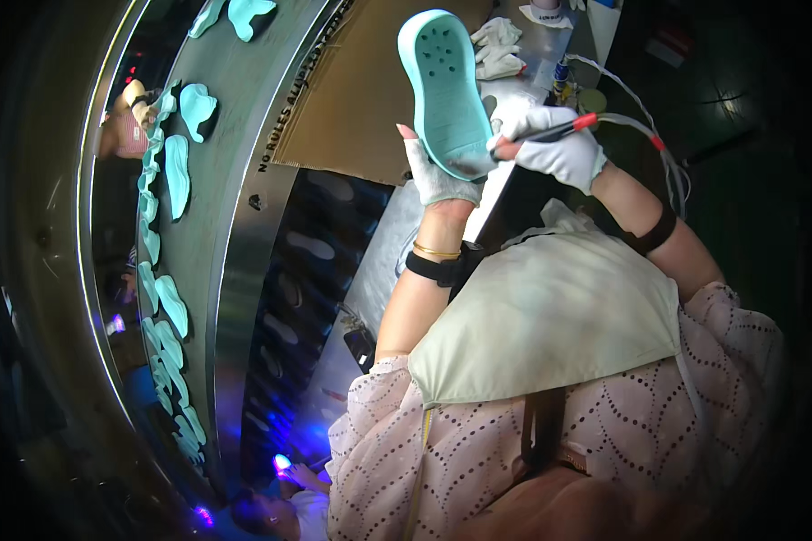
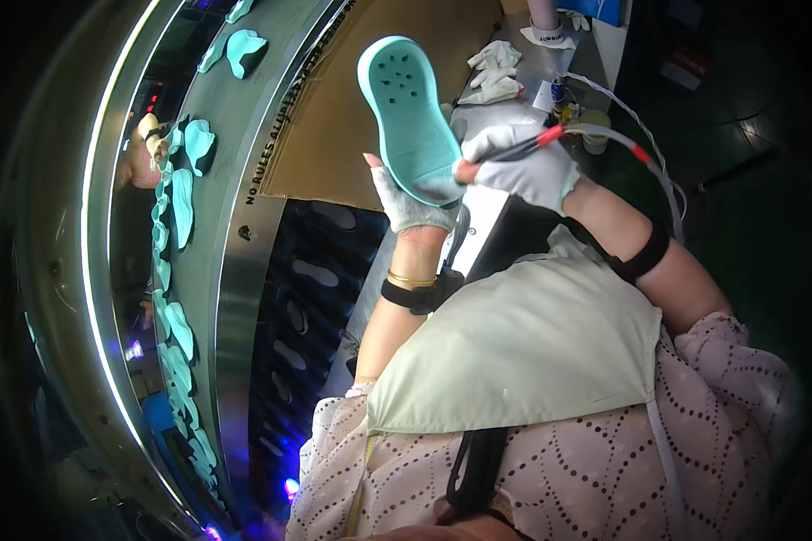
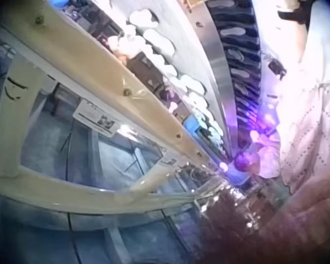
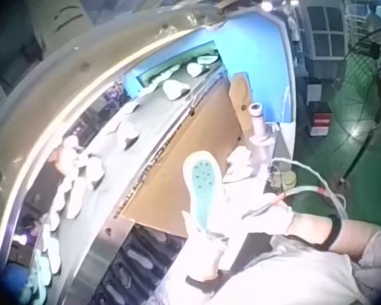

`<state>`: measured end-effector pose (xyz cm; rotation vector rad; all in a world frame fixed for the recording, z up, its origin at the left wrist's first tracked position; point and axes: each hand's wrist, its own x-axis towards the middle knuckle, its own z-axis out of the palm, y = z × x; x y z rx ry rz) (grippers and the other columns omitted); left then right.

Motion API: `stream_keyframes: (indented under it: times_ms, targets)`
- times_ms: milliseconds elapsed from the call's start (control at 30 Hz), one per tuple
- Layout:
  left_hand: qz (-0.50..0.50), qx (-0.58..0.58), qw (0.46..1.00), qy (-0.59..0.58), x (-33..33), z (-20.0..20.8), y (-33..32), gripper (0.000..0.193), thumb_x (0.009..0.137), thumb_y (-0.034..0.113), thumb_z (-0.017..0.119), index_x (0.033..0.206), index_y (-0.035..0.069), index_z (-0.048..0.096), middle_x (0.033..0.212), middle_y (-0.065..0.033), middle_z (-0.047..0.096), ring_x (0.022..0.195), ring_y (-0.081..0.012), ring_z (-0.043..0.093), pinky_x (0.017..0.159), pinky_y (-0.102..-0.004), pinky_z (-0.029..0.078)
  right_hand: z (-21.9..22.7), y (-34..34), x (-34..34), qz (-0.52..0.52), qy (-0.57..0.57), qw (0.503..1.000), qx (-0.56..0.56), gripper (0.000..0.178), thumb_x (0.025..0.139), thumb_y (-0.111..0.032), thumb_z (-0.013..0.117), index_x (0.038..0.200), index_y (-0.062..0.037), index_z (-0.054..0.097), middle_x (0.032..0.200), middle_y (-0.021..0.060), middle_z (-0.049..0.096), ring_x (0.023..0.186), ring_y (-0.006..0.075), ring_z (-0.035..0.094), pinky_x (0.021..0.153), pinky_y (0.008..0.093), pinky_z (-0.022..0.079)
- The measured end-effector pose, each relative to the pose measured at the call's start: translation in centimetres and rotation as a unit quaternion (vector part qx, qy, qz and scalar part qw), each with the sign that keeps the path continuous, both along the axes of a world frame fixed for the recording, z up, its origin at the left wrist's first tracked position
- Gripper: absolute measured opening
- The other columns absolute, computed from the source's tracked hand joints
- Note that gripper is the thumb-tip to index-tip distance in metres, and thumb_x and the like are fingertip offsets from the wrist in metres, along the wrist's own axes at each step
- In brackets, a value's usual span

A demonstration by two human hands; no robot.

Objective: Applying liquid adhesive or primer to the inner surface of cyan-colored shoe soles using a handheld brush.

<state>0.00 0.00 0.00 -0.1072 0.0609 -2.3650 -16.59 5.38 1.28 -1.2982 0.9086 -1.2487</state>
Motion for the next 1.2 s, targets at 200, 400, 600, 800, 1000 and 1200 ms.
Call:
stream_keyframes:
  times_ms: [200, 400, 600, 800, 1000, 1200]
  targets:
    - [0.062, -0.092, 0.938, -0.33, 0.4, 1.5, 0.4, 0.076, 0.082, 0.067, 0.026, 0.125, 0.006, 0.04, 0.114, -0.0154, 0.052, 0.099, -0.0322, 0.054, 0.083, -0.045, 0.046, -0.4, 0.3, 0.6, -0.007, 0.075, 0.989, -0.129, 0.008, 0.076, -0.005, 0.065, 0.083, -0.0012, 0.062, 0.082, 0.0024, 0.063, 0.078, 0.0083, 0.057, 0.07, 0.0233, 0.046]
    - [0.019, -0.115, 0.957, -0.264, 1.0, 2.0, -1.0, 0.076, 0.083, 0.065, 0.026, 0.125, 0.002, 0.04, 0.116, -0.0182, 0.051, 0.101, -0.0332, 0.053, 0.086, -0.0446, 0.045, 0.6, 0.2, 0.7, -0.016, 0.045, 0.998, 0.038, 0.009, 0.077, -0.01, 0.066, 0.082, -0.0026, 0.063, 0.078, 0.0012, 0.062, 0.072, 0.0065, 0.056, 0.066, 0.0217, 0.044]
    - [-0.02, -0.15, 0.941, -0.303, 1.3, 2.6, -1.5, 0.072, 0.086, 0.061, 0.027, 0.124, 0.001, 0.042, 0.114, -0.0197, 0.052, 0.099, -0.032, 0.055, 0.087, -0.0449, 0.045, 1.8, 0.3, -0.4, 0.027, -0.019, 0.997, 0.071, 0.012, 0.075, -0.003, 0.066, 0.087, -0.002, 0.061, 0.084, 0.0043, 0.064, 0.079, 0.0092, 0.059, 0.073, 0.0236, 0.047]
    - [-0.048, -0.133, 0.892, -0.429, 1.7, 2.5, -3.3, 0.058, 0.088, 0.054, 0.034, 0.116, 0.006, 0.05, 0.104, -0.0125, 0.058, 0.089, -0.0245, 0.06, 0.074, -0.0377, 0.052, 2.2, -1.8, -0.6, 0.102, 0.135, 0.98, -0.106, 0.018, 0.067, 0.001, 0.071, 0.081, -0.0014, 0.06, 0.088, 0.0082, 0.064, 0.086, 0.016, 0.059, 0.078, 0.0281, 0.048]
    - [-0.11, -0.205, 0.784, -0.575, 1.4, 4.6, -2.9, 0.061, 0.089, 0.05, 0.031, 0.13, 0.004, 0.034, 0.121, -0.0149, 0.048, 0.099, -0.0285, 0.056, 0.078, -0.0434, 0.05, 3.0, -2.9, -2.4, 0.162, 0.124, 0.978, -0.049, 0.018, 0.066, 0.002, 0.071, 0.082, -0.0016, 0.063, 0.088, 0.0051, 0.064, 0.083, 0.0145, 0.06, 0.076, 0.0262, 0.049]
    - [-0.153, -0.203, 0.811, -0.527, 1.0, 4.4, -3.9, 0.056, 0.088, 0.049, 0.033, 0.117, 0.003, 0.047, 0.104, -0.0157, 0.057, 0.089, -0.028, 0.06, 0.073, -0.0408, 0.053, 3.5, -4.0, -3.2, 0.176, 0.173, 0.969, -0.016, 0.02, 0.064, 0.0, 0.072, 0.082, -0.0022, 0.064, 0.085, 0.0064, 0.064, 0.08, 0.0151, 0.061, 0.075, 0.0269, 0.049]
